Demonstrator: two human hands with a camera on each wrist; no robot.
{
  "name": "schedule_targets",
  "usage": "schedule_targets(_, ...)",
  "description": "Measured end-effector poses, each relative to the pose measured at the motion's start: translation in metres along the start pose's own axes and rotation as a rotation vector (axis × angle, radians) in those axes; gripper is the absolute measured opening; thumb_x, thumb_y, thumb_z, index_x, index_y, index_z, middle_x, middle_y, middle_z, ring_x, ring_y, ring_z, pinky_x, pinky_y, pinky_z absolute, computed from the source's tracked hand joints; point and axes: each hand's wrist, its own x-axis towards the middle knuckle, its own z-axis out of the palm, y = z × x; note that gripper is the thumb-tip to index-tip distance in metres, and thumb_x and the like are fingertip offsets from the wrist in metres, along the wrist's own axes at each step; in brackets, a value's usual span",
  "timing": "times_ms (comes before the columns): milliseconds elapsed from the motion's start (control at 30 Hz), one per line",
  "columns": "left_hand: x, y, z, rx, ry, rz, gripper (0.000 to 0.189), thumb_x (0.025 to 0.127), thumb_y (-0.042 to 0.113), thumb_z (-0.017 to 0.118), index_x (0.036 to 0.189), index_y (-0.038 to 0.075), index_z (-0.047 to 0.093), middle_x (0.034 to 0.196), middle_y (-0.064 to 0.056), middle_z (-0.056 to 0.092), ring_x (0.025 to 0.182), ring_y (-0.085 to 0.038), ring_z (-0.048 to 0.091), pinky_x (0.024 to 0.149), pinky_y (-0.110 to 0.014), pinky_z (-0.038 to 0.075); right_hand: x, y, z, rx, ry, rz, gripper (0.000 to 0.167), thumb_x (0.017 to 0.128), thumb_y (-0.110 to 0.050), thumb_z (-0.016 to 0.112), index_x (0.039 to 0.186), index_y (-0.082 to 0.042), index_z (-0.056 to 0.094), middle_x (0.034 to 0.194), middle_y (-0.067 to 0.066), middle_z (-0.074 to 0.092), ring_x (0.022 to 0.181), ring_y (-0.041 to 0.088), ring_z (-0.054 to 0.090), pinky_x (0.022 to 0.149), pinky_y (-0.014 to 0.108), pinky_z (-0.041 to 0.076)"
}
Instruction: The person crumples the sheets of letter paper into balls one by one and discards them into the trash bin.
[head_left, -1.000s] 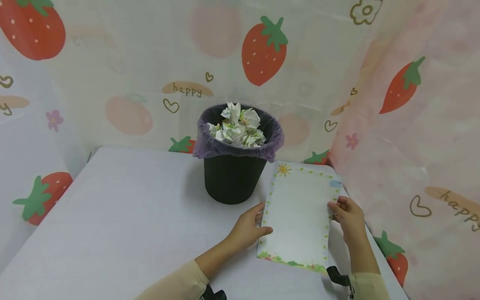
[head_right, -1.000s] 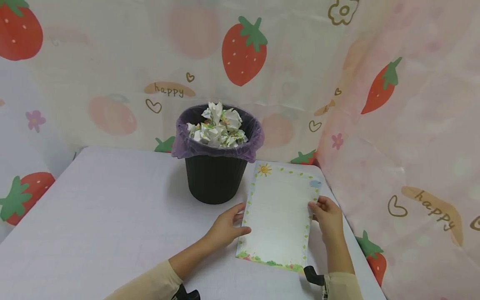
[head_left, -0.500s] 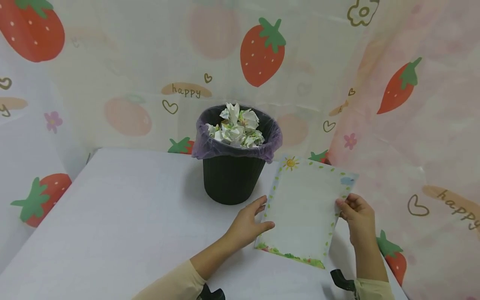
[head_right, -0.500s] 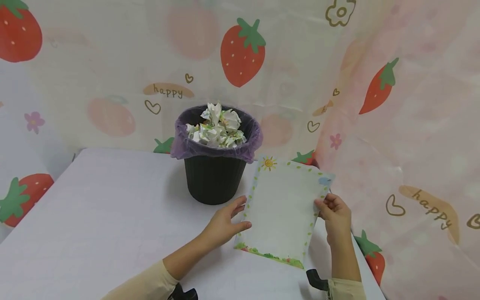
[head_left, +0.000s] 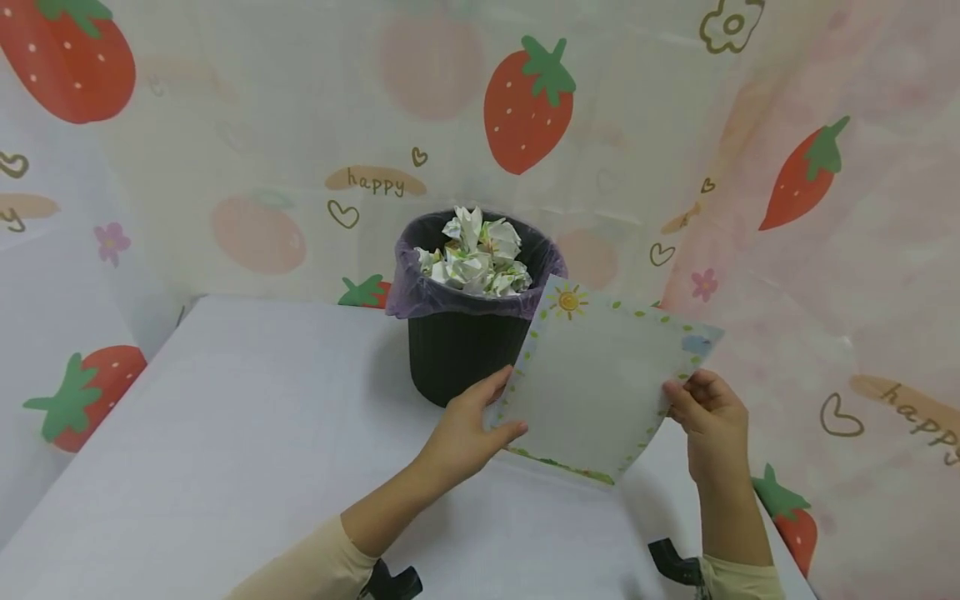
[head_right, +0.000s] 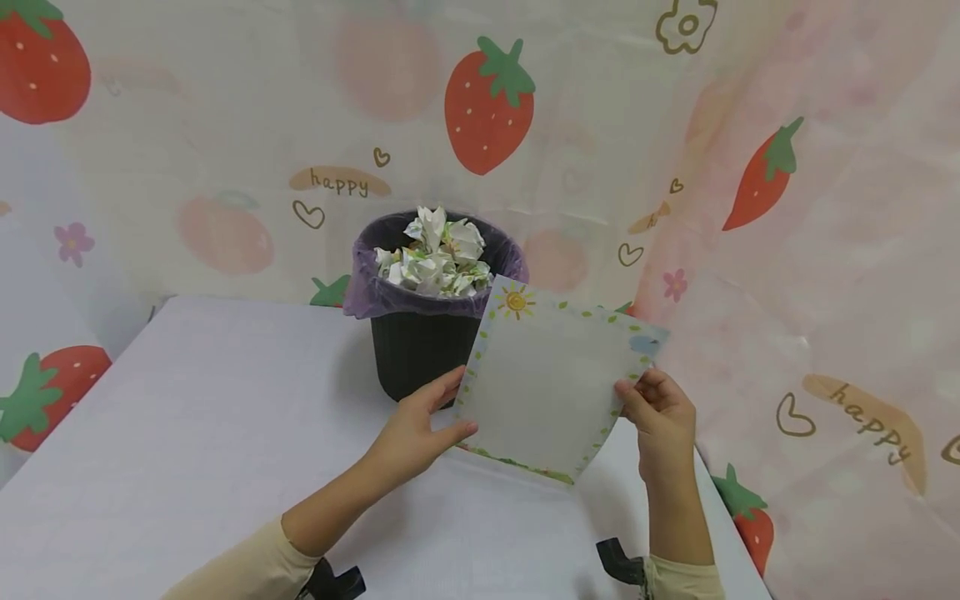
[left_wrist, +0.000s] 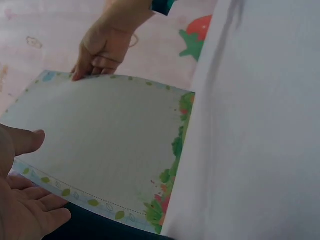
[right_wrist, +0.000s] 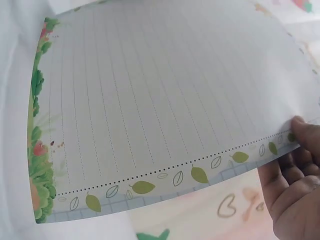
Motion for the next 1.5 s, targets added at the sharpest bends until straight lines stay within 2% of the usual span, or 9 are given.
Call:
schedule_targets(233, -0.009, 0.015, -0.030, 0.017, 0.190, 0.058, 0.069, 0.090, 0.016, 0.081, 0.151, 0.008, 0.050, 0.148, -0.002, 0.057, 0.134, -0.016, 0.057, 0.113, -0.044, 0.045, -0.005, -0.014, 0.032, 0.056, -0.051, -0.076, 0.014, 0.090, 0.008, 0.072, 0.098, -0.002, 0.069, 0.081, 0.001, 0.069, 0.071, 0.012, 0.065, 0.063, 0.024, 0.058)
schedule_targets(333, -0.012, 0.017, -0.042, 0.040, 0.235, 0.078, 0.066, 0.090, 0.017, 0.081, 0.149, 0.009, 0.052, 0.145, -0.001, 0.059, 0.131, -0.016, 0.059, 0.111, -0.045, 0.048, -0.006, -0.017, 0.044, 0.059, -0.088, -0.108, 0.014, 0.089, 0.008, 0.073, 0.101, 0.001, 0.068, 0.082, 0.002, 0.070, 0.073, 0.013, 0.066, 0.064, 0.024, 0.058)
schedule_targets(433, -0.017, 0.017, -0.050, 0.048, 0.226, 0.066, 0.067, 0.091, 0.020, 0.080, 0.150, 0.010, 0.050, 0.146, -0.001, 0.059, 0.132, -0.016, 0.059, 0.110, -0.044, 0.048, -0.006, -0.017, 0.054, 0.061, -0.135, -0.134, 0.015, 0.089, 0.007, 0.074, 0.103, 0.003, 0.068, 0.084, 0.003, 0.070, 0.075, 0.014, 0.067, 0.067, 0.025, 0.059)
schedule_targets(633, -0.024, 0.019, -0.061, 0.032, 0.183, -0.024, 0.075, 0.091, 0.027, 0.081, 0.154, 0.010, 0.044, 0.154, -0.003, 0.051, 0.140, -0.020, 0.051, 0.114, -0.044, 0.044, -0.006, -0.014, 0.074, 0.073, -0.223, -0.177, 0.015, 0.090, 0.009, 0.072, 0.103, 0.004, 0.067, 0.088, 0.003, 0.071, 0.077, 0.013, 0.067, 0.069, 0.026, 0.059)
schedule_targets(867, -0.024, 0.022, -0.070, 0.014, 0.177, -0.033, 0.078, 0.091, 0.025, 0.081, 0.155, 0.006, 0.040, 0.156, -0.006, 0.049, 0.143, -0.021, 0.048, 0.115, -0.039, 0.042, -0.006, -0.011, 0.095, 0.073, -0.226, -0.181, 0.019, 0.089, 0.008, 0.074, 0.106, 0.004, 0.067, 0.090, 0.002, 0.074, 0.079, 0.014, 0.068, 0.068, 0.026, 0.060)
schedule_targets(1100, -0.022, 0.023, -0.079, -0.009, 0.172, -0.083, 0.091, 0.085, 0.034, 0.085, 0.158, 0.011, 0.035, 0.158, -0.005, 0.046, 0.143, -0.024, 0.048, 0.116, -0.044, 0.042, -0.007, -0.012, 0.118, 0.040, -0.277, -0.196, 0.018, 0.089, 0.003, 0.076, 0.104, 0.003, 0.065, 0.088, 0.001, 0.070, 0.078, 0.014, 0.066, 0.069, 0.025, 0.059)
schedule_targets(1300, -0.021, 0.019, -0.082, -0.137, 0.173, -0.109, 0.099, 0.083, 0.036, 0.087, 0.161, 0.012, 0.030, 0.158, -0.005, 0.045, 0.140, -0.024, 0.051, 0.114, -0.045, 0.045, -0.012, -0.010, 0.138, 0.018, -0.323, -0.184, 0.020, 0.090, 0.001, 0.076, 0.108, 0.001, 0.066, 0.093, 0.001, 0.069, 0.084, 0.014, 0.065, 0.074, 0.023, 0.059)
schedule_targets(1500, -0.020, 0.019, -0.081, -0.284, 0.193, -0.110, 0.093, 0.084, 0.028, 0.087, 0.159, 0.016, 0.033, 0.151, -0.005, 0.053, 0.133, -0.024, 0.058, 0.110, -0.044, 0.048, -0.017, -0.004, 0.152, -0.011, -0.348, -0.200, 0.030, 0.091, 0.002, 0.075, 0.118, 0.005, 0.064, 0.096, 0.003, 0.072, 0.086, 0.015, 0.067, 0.075, 0.025, 0.061)
